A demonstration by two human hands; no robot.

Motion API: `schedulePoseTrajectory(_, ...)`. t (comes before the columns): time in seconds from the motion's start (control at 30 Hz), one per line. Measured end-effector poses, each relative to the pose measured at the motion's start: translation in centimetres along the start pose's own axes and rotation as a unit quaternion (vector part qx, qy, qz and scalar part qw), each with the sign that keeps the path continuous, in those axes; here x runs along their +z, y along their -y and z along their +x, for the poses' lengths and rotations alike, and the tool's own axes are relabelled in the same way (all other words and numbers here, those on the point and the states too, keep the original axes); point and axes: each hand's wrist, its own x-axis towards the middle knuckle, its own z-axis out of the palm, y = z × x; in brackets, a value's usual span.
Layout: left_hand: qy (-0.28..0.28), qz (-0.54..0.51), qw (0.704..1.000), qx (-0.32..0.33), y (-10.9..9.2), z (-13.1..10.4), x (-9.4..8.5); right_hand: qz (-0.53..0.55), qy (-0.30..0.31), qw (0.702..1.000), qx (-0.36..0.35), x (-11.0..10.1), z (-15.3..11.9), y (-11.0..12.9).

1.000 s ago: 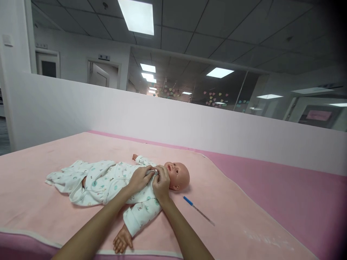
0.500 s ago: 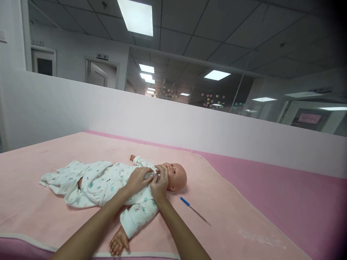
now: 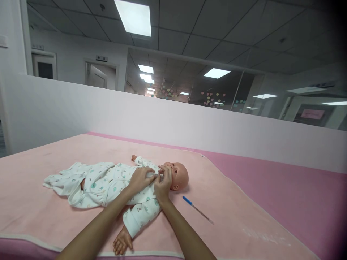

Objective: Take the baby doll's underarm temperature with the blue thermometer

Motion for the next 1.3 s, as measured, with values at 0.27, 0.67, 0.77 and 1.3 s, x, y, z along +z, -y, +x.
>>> schedulePoseTrajectory(0.27,-0.016,0.029,0.999,-0.035,-0.7,-0.1,0.2,-0.003,-0.006,1.0,0.0,0.0,-0.1,-0.1)
schedulePoseTrajectory(0.67,-0.036,-0.033,0.996,-0.081,0.2,-0.1,0.7,-0.056,0.082,0.994,-0.039,0.1,-0.2,0.0)
schedulePoseTrajectory(0.77,-0.035,-0.043,0.995,-0.082,0.3,0.0,0.8,-0.063,0.108,0.991,-0.056,0.1,-0.2,0.0)
schedulePoseTrajectory(1.3,0.023,-0.117,0.992,-0.052,1.6,0.4,0.6,-0.045,0.113,0.991,-0.051,0.0,-0.3,-0.3)
